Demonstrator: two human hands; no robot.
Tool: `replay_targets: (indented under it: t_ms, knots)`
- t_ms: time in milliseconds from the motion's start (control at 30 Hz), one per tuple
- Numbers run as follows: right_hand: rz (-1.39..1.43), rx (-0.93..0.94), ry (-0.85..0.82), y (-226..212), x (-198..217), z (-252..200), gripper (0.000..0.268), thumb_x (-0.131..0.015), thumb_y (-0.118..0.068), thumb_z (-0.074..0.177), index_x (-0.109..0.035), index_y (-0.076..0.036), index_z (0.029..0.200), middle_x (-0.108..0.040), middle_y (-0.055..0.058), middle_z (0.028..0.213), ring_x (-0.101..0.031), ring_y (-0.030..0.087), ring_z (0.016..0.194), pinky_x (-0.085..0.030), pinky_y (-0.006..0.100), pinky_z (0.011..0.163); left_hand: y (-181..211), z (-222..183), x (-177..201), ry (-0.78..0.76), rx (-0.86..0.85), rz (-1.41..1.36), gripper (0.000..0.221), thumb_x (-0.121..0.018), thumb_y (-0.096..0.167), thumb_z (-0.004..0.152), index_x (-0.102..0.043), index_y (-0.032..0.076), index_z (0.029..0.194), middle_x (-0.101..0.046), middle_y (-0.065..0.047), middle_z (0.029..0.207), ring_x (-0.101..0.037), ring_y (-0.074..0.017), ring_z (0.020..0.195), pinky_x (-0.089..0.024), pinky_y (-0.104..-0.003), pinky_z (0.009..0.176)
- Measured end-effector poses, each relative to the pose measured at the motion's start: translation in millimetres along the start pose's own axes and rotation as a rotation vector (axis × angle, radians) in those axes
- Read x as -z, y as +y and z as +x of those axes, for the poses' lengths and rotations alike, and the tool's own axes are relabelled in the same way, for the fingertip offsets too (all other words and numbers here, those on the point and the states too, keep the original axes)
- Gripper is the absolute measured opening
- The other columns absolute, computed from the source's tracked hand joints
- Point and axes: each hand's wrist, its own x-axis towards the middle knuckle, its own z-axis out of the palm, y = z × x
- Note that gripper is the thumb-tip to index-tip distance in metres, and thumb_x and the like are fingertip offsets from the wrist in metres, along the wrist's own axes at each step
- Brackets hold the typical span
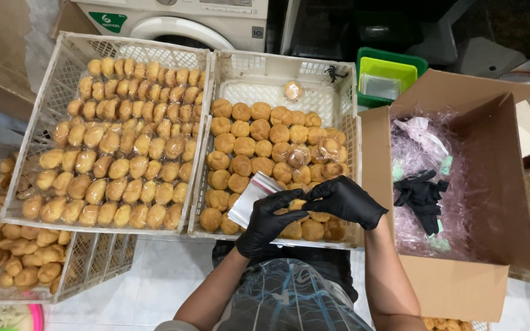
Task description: Packaging individual pastries into small plastic bags from a large crate.
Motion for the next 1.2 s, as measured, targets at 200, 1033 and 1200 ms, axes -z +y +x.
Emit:
replay_targets:
  t_ms: [200,1033,1200]
  knots:
    - [-0.111,0.084,-0.04,12.5,-10.4,5.9,0.019,-0.082,-0.023,0.079,-0.084,-0.013,0.096,-0.078,0.017,0.083,-0.071,0.034,0.082,-0.055,0.042,0.075,5.9,-0.5,-8.6,0.019,-0.001,-0.025,0.04,-0.096,0.008,0.068,-0.081,0.006,0.105,-0.08,-0.013,0.1,-0.077,-0.0246,0.094,-0.059,-0.037,0.087]
    - [-0.552,0.387,0.649,95.7,-54.3,39.5,0.023,-0.084,-0.049,0.072,-0.075,-0.029,0.078,-0.072,-0.008,0.071,-0.072,0.016,0.076,-0.058,0.031,0.071,-67.1,1.6,-9.8,-0.078,0.427,-0.397,0.055,-0.08,-0.015,0.079,-0.068,0.001,0.13,-0.07,-0.022,0.127,-0.067,-0.0275,0.112,-0.059,-0.04,0.098]
    - [-0.003,0.175,0.868,121.4,-16.1,28.3,0.021,-0.094,-0.033,0.076,-0.081,-0.02,0.088,-0.077,0.002,0.078,-0.074,0.025,0.086,-0.059,0.037,0.073,-60.5,-1.3,-9.1,-0.123,0.49,-0.508,0.051,-0.074,-0.01,0.086,-0.064,0.0,0.135,-0.065,-0.023,0.134,-0.065,-0.0262,0.115,-0.055,-0.043,0.105]
